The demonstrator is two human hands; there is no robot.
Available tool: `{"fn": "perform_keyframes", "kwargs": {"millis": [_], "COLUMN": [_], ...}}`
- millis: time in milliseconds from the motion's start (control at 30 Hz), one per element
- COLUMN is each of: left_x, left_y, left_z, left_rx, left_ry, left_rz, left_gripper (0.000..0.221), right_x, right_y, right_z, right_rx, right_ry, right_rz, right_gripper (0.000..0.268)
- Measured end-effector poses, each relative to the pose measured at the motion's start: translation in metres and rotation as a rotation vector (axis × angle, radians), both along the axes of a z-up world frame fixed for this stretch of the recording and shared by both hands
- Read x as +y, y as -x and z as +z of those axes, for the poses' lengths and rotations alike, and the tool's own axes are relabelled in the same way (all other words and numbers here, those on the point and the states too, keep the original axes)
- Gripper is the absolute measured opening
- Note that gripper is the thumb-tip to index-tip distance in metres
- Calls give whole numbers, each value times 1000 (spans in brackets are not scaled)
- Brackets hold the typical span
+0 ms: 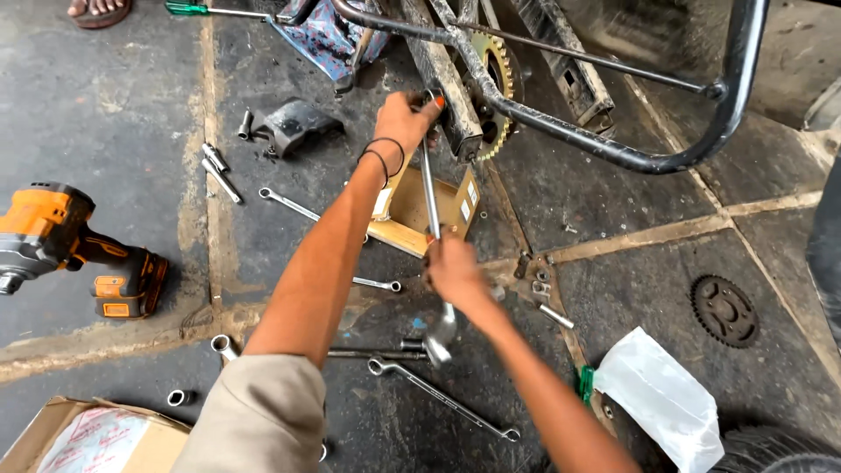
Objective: The person replaces the chain sprocket on a motorcycle. They use a cordless impact wrench and wrenches to loosen fasteners, fit a new gold sprocket onto the rear wheel hub, and tighten bolts by hand and with wrenches while working on the ground beside the bike.
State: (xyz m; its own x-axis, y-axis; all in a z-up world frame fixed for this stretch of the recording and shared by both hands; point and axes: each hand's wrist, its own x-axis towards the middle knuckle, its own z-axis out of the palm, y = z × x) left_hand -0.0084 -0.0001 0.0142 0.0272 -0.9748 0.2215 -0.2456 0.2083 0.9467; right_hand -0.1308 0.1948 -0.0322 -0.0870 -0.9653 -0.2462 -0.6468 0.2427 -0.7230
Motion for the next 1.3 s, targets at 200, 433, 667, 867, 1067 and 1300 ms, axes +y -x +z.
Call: {"fn": "perform_keyframes", "kwargs": {"millis": [200, 433, 667, 867, 1067, 1300], "left_x": [-16, 29, 46, 38, 23, 41], "left_y": [4, -13, 1, -4, -9, -19], "left_z": [-47, -8, 52, 37, -3, 18], "left_rx": [-126, 46, 391, 483, 423, 460], "left_ry": [394, 104, -340, -271, 21, -151], "left_rz": [53, 55, 122, -65, -177, -39], "left_gripper": [56, 50, 42, 47, 56, 52], "right_x": [-68, 29, 66, 38, -30, 44], "right_y": [7, 4, 3, 7, 8, 3], "right_z": [-122, 0, 135, 38, -77, 38], "right_rx": [189, -124, -751, -494, -91, -167], "right_ry": [328, 114, -110, -181, 72, -28], "right_rz": [156, 144, -100, -65, 109, 129], "right_gripper": [23, 20, 26, 24, 22, 21]}}
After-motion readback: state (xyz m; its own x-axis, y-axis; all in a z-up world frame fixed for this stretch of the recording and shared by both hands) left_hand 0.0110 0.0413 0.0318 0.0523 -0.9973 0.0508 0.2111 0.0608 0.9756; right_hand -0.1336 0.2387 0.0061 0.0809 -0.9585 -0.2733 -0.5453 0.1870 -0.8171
